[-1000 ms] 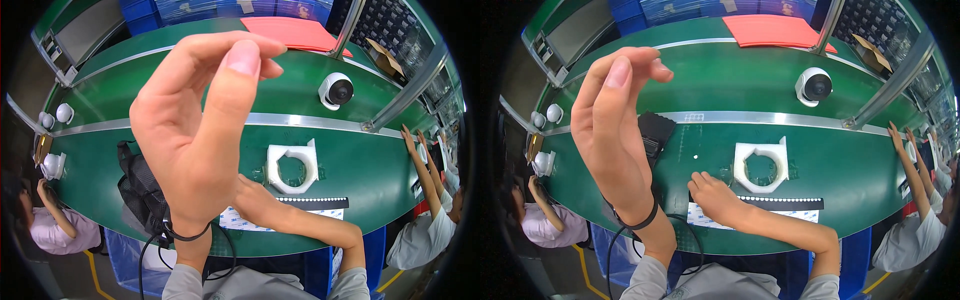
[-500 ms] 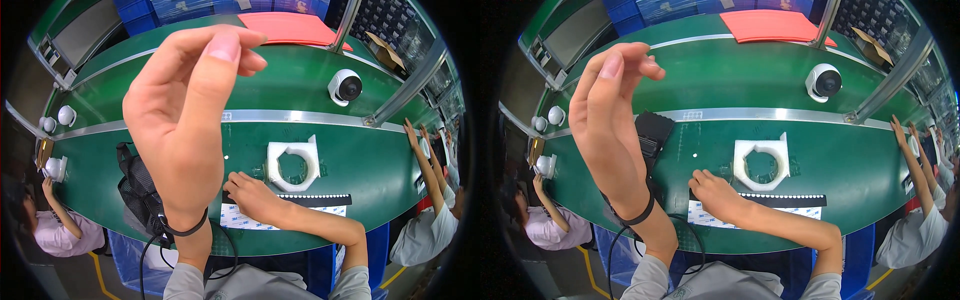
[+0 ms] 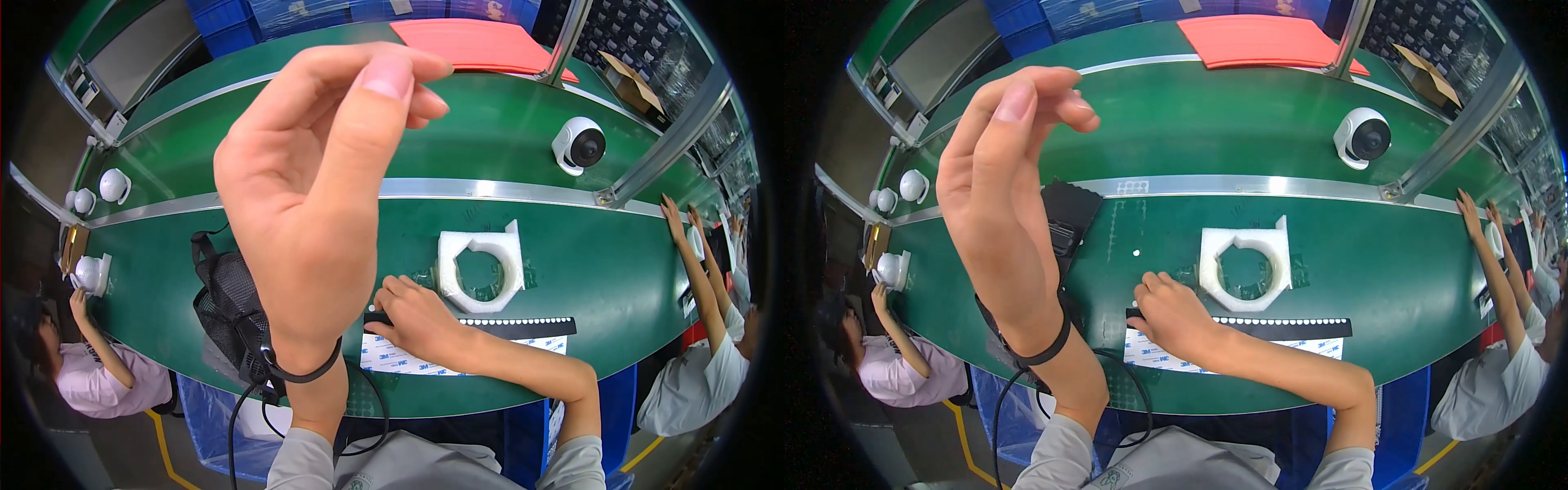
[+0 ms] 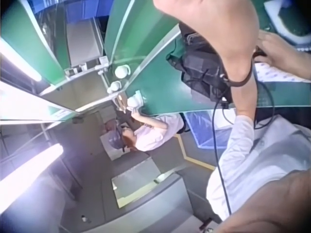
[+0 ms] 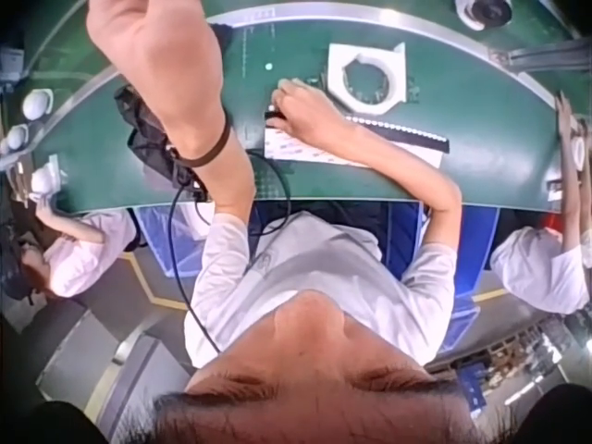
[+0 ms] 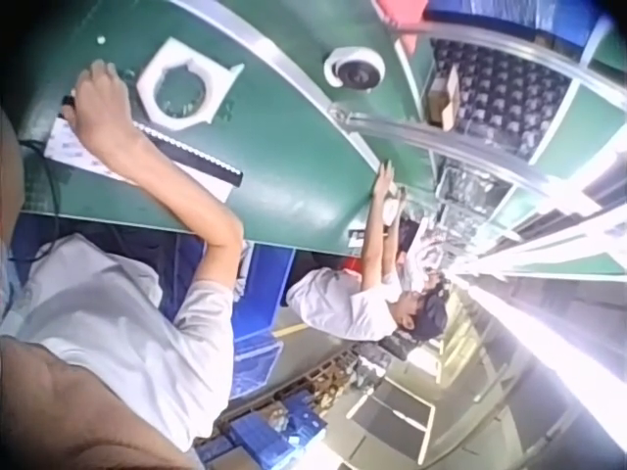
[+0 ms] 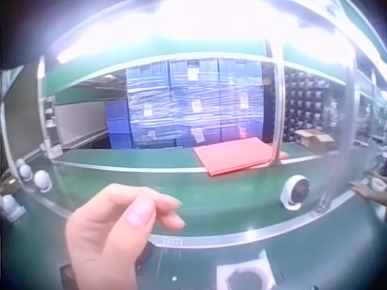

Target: Applying circular stickers to the underside of security camera bases at an assembly line station.

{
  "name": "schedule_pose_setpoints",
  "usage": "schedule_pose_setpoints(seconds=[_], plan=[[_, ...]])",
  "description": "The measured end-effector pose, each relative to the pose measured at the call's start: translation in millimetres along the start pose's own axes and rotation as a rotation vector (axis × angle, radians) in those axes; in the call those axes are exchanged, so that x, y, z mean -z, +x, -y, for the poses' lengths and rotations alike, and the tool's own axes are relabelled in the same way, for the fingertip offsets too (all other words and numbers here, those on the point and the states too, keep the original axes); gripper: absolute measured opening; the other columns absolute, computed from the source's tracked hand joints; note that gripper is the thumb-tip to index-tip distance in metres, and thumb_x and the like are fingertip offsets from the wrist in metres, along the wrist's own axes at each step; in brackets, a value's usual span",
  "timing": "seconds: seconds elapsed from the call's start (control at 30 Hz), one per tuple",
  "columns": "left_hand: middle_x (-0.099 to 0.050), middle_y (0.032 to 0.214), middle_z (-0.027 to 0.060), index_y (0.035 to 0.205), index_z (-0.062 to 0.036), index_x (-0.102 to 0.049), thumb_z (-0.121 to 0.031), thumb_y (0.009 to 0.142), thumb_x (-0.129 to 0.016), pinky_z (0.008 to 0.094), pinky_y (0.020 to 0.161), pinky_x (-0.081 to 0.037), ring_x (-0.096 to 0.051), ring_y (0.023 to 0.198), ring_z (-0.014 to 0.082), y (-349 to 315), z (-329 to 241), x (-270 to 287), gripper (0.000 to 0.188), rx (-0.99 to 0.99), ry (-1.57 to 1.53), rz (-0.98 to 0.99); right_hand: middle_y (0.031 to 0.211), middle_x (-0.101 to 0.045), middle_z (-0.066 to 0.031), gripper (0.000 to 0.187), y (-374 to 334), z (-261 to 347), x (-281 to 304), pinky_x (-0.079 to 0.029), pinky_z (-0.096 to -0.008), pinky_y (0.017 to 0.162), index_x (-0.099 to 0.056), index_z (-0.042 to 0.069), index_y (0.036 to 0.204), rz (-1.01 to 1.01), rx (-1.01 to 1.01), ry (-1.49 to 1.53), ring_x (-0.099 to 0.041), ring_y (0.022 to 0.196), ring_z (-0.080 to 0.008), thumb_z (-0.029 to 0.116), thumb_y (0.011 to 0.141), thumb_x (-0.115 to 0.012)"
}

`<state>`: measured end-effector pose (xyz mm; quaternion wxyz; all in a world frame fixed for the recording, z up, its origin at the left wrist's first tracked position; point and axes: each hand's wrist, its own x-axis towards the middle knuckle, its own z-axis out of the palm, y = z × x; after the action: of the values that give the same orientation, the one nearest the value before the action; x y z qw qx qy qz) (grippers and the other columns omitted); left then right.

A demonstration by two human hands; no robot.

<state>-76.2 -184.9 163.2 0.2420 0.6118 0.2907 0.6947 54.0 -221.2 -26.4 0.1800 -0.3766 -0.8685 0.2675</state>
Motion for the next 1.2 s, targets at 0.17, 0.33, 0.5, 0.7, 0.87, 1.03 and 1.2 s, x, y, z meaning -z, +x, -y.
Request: schedule_pose_setpoints(seconds=[0.17,0.33,0.5,0.7,0.87,1.03,1.2], plan=[[-0.073,0.093,0.0119,0.107,0.0074,-0.074,-0.021,0.104,-0.059,0.0353,0.097,-0.051,-0.069,0.088,0.021,0,-3,1,0.032,0.005,-0.007,0.026,0.099,-0.067,-0.0153,0.031,1,1,1,-0.056,-0.0463,0.084,-0.068,-0.001,0.102,0.111,-0.023,0.175,-0.066,0.095,-0.0363,0.018,0.085,-0.085],[-0.072,0.093,0.0121,0.107,0.0077,-0.074,-0.021,0.104,-0.059,0.0351,0.095,-0.052,-0.069,0.088,0.0203,-1,-2,0,0.032,-0.016,0.0,0.052,0.096,-0.069,-0.0135,0.029,0,2,-2,-0.056,-0.0449,0.082,-0.066,0.001,0.096,0.085,-0.032,0.19,-0.068,0.095,-0.0345,0.018,0.083,-0.086],[-0.072,0.093,0.0125,0.108,0.0083,-0.074,-0.021,0.104,-0.058,0.0346,0.095,-0.052,-0.069,0.088,0.0198,0,-2,1,0.033,-0.017,0.004,0.062,0.094,-0.07,-0.0128,0.025,1,6,-7,-0.056,-0.0449,0.08,-0.067,0.001,0.095,0.048,-0.029,0.205,-0.069,0.093,-0.0344,0.016,0.086,-0.084],[-0.073,0.092,0.0129,0.109,0.0087,-0.074,-0.021,0.105,-0.058,0.0334,0.094,-0.052,-0.069,0.089,0.0197,1,1,4,0.034,-0.034,-0.014,0.068,0.092,-0.073,-0.0135,0.017,3,5,-9,-0.056,-0.0463,0.077,-0.071,0.0,0.09,0.035,-0.067,0.23,-0.07,0.09,-0.0353,0.014,0.089,-0.081],[-0.073,0.091,0.0123,0.11,0.0081,-0.075,-0.021,0.104,-0.059,0.0315,0.093,-0.052,-0.069,0.089,0.0187,1,2,8,0.034,0.031,0.046,0.05,0.089,-0.072,-0.0144,0.015,1,-1,-14,-0.055,-0.0471,0.079,-0.072,0.0,0.088,0.009,-0.047,0.256,-0.07,0.089,-0.036,0.013,0.09,-0.079],[-0.073,0.089,0.0106,0.109,0.0067,-0.075,-0.021,0.104,-0.06,0.0297,0.089,-0.052,-0.069,0.088,0.0167,3,-2,10,0.032,-0.047,0.107,0.102,0.088,-0.072,-0.0156,0.016,0,0,-17,-0.052,-0.0454,0.084,-0.072,0.0,0.088,-0.035,0.018,0.223,-0.068,0.087,-0.036,0.014,0.091,-0.078],[-0.073,0.087,0.01,0.108,0.0057,-0.076,-0.022,0.103,-0.06,0.029,0.087,-0.052,-0.068,0.087,0.0156,4,5,10,0.032,-0.085,0.112,0.144,0.087,-0.071,-0.0167,0.018,0,-4,-24,-0.05,-0.0445,0.084,-0.071,-0.001,0.088,-0.03,0.047,0.224,-0.067,0.086,-0.0362,0.016,0.093,-0.076]])
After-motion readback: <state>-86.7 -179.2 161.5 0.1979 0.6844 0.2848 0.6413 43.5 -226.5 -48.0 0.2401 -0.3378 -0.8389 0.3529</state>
